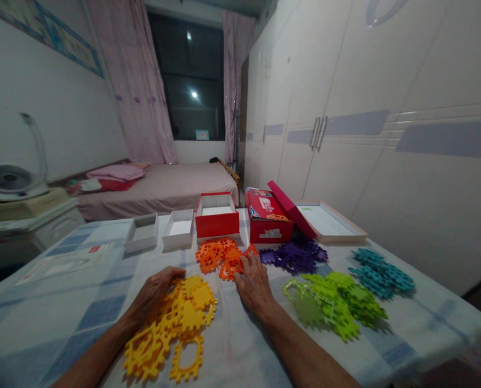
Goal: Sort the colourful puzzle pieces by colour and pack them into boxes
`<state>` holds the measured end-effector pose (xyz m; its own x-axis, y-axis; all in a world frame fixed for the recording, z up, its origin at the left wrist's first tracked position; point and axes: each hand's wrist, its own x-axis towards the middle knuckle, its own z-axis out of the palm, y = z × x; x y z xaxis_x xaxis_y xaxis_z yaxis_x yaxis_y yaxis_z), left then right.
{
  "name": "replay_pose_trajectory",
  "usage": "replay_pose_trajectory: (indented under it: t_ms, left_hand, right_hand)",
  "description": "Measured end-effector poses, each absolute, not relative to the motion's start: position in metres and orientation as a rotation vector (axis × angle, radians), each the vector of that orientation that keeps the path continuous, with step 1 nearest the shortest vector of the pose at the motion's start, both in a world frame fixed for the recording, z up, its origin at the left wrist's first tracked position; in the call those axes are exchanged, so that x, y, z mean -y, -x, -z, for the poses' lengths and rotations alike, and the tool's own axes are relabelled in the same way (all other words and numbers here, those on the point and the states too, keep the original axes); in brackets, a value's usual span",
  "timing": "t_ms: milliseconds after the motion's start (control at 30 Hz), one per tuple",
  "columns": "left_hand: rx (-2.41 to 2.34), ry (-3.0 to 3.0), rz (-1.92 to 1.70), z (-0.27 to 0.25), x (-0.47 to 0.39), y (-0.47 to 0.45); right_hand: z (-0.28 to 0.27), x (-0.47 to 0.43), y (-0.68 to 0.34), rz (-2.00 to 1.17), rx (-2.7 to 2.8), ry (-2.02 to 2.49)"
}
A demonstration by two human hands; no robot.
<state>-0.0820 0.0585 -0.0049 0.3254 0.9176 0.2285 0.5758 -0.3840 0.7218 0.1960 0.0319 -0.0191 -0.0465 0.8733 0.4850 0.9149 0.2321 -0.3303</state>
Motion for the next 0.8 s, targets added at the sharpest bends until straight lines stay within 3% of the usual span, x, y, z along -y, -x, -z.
replay_pose_trajectory:
  t_ms: [633, 800]
  left_hand:
    - [-1.320, -2.116, -0.827, 0.006, -0.066, 0.090]
    - [-1.328, -2.107, -0.825, 0.009, -0.068, 0.093]
  right_hand:
    - [0.014, -0.026, -0.189, -0.033, 1.897, 1.634]
    - [-0.016, -0.008, -0.198, 0.052, 1.840, 1.526]
